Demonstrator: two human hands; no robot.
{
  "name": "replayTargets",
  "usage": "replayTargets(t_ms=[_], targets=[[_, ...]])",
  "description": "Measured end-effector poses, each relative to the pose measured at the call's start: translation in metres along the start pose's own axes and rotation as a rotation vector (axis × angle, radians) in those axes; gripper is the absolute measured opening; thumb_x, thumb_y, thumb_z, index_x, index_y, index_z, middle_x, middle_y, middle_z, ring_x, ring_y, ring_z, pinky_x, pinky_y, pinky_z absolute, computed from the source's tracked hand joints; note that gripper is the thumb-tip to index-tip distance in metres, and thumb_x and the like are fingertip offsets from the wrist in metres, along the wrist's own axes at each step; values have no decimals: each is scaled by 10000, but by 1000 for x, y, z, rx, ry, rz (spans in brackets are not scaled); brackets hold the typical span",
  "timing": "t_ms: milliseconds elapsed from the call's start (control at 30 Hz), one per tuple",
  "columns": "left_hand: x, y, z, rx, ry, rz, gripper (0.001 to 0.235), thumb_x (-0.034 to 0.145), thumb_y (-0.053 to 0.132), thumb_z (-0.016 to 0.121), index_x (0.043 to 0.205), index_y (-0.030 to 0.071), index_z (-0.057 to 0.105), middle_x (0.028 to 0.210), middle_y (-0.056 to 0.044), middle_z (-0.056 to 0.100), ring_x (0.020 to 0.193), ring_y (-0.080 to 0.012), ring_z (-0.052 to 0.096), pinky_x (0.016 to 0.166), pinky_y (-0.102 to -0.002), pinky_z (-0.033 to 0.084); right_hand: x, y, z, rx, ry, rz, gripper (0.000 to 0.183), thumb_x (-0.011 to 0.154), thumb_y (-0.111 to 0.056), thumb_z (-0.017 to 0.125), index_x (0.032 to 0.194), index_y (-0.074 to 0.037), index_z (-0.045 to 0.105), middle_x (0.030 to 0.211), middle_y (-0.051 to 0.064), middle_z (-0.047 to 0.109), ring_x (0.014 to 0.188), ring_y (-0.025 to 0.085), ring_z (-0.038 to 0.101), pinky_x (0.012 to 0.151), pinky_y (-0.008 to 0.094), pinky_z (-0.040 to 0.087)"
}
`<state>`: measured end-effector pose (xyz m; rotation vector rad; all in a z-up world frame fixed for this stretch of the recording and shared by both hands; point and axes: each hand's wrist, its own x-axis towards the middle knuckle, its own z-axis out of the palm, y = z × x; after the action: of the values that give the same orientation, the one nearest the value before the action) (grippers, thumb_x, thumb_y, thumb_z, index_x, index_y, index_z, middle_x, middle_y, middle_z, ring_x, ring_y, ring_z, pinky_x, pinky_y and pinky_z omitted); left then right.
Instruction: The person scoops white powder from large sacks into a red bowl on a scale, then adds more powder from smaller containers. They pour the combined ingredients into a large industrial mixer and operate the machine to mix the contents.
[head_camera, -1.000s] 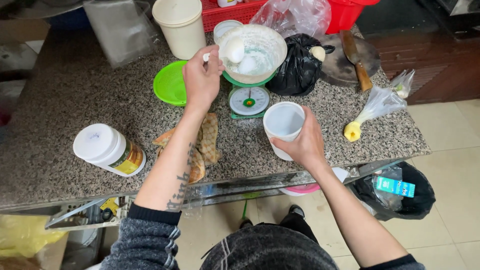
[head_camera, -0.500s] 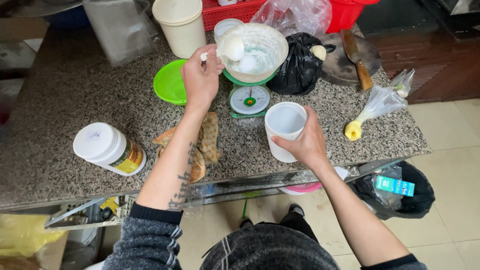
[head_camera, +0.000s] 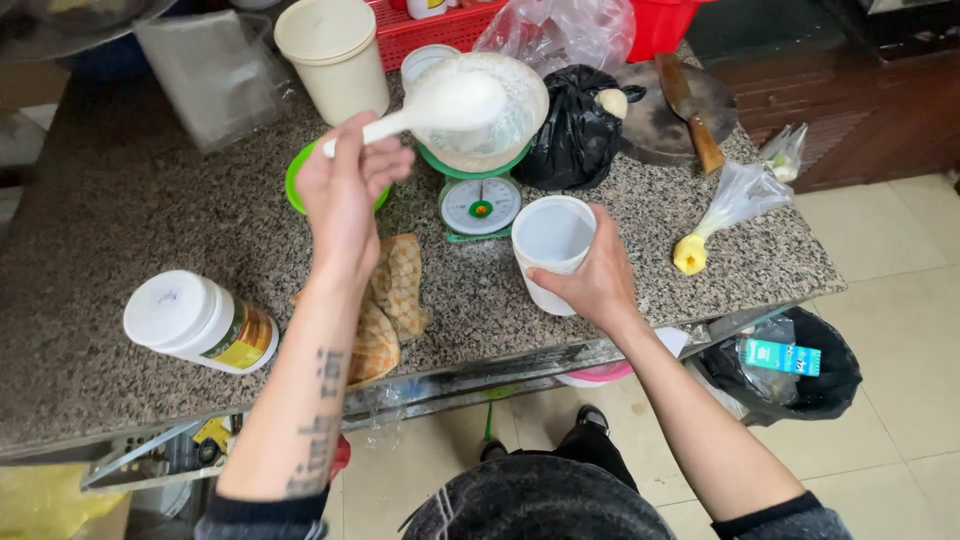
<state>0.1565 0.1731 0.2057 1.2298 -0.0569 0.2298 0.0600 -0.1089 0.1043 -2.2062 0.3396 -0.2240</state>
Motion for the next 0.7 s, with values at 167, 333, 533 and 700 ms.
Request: replayTargets(t_ms=[167,333,533,700], targets=[[-49,-28,0,164,-194,106,292,1193,77,531,1385,-67,699,996,-247,798,881,-296,864,790,-380,785,2,-10,-1,18,3,-50,1331,653,-383,1114,1696,-28,367,1597,289,559,1548,536,521,1255,690,444],[-76,-40,4,659,-647,201,287,1135,190,653,1336,81,827,1150,-178,856,1129,-334,845,1018,-485,694,4,-14,5,-12,-22,-141,1372,631,-414,1126,1704,-43,358,1600,282,551,1541,546,516,1244,718,453],[-53,-34,2,628,-630,252,300,1171,225,592,1377,168,804,1286,-91,833,1254,-231,789,1139,-421,625,4,-11,1,-9,-40,-157,1309,650,-341,1118,1687,-17,387,1584,294,568,1533,559,520,1237,721,453],[-2,-15,1,595,-223,506,253,1191,100,611,1345,36,800,990,-158,812,770,-193,715,755,-301,634,4,2,3,-107,-72,-19,1371,629,-406,1123,1713,-53,362,1610,244,564,1560,491,524,1257,679,459]])
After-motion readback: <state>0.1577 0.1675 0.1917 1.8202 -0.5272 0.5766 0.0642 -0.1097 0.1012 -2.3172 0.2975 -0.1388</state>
